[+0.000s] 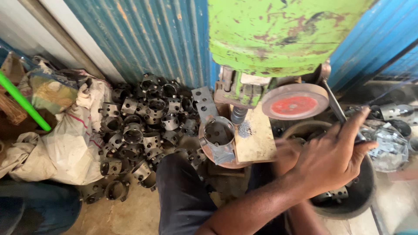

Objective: The person operates a green drill press to drill holes into cylindrical metal parts. They hold each part with their left hand on a wooden block and lower the drill with their right hand. After drilling, they place the finished parts into a bucket to the right.

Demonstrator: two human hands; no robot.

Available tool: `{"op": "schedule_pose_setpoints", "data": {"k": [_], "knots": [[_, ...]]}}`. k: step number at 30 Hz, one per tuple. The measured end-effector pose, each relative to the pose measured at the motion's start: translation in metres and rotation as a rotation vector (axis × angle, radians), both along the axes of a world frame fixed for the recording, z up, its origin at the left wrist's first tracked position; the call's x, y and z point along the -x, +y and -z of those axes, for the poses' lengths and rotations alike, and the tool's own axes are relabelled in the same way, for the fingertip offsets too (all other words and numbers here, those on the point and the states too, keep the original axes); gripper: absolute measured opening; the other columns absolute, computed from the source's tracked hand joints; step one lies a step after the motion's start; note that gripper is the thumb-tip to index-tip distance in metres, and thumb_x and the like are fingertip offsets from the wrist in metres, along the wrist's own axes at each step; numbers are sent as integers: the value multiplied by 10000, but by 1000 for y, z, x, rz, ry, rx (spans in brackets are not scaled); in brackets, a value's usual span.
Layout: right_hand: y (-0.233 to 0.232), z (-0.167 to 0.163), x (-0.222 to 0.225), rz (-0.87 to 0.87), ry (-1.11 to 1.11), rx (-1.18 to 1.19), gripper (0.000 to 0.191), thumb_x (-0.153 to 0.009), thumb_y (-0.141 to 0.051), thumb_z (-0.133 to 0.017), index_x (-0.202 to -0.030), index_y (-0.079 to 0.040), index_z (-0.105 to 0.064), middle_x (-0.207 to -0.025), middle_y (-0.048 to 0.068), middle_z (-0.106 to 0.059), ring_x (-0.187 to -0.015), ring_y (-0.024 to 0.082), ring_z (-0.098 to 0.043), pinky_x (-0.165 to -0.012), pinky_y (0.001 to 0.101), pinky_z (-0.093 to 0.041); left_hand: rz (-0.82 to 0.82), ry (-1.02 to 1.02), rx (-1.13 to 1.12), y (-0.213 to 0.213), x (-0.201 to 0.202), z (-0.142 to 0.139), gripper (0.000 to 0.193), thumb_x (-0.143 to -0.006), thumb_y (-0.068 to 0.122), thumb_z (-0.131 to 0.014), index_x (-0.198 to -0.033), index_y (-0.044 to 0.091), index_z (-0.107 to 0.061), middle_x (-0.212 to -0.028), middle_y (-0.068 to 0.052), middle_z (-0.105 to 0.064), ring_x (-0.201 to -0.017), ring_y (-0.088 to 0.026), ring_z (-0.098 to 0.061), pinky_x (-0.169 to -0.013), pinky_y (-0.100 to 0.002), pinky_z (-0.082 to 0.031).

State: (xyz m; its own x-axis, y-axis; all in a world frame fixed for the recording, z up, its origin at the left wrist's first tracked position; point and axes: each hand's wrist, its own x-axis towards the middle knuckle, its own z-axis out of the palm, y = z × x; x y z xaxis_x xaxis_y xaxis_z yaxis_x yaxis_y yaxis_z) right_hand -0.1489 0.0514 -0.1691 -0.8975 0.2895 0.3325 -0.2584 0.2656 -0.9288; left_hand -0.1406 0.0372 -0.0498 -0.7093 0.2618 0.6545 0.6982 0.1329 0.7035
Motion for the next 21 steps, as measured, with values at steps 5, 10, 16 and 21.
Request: {"op": "schedule_pose_setpoints", "data": {"k": [5, 10, 16, 21], "knots": [[96, -102, 51, -113, 39, 589, 477, -1021, -332, -527, -1418, -68, -531, -1266, 135, -634, -805, 274, -625, -606, 367, -528, -56, -8, 130, -8, -1, 9, 690, -1079, 341, -534, -1701, 118, -333, -978, -300, -666, -660, -435, -681, -545, -499, -558], [106, -182, 111, -310, -6, 364, 551, -1164, -367, -484, -1578, -4, -462, -1357, 186, -589, -840, 268, -509, -584, 347, -439, -117, 70, 248, -14, -1, -4, 644, -1113, 403, -566, -1691, 255, -323, -856, -216, -651, -601, -373, -671, -516, -472, -540], [94, -178, 132, -291, 53, -283, 481, -1147, -262, -400, -1538, 13, -450, -1505, 153, -569, -1373, 259, -499, -1168, 385, -369, 26, 144, 249, -55, -9, 25, 604, -1115, 398, -635, -1637, 288, -351, -953, -82, -740, -736, -263, -731, -639, -382, -587], [94, -183, 135, -219, -6, -349, 467, -1126, -264, -373, -1509, -8, -449, -1469, 165, -577, -1394, 272, -505, -1163, 344, -365, -334, 249, -16, -124, 0, 75, 155, -880, 190, -704, -997, 173, -605, -1027, -85, -783, -862, -243, -761, -790, -370, -634]]}}
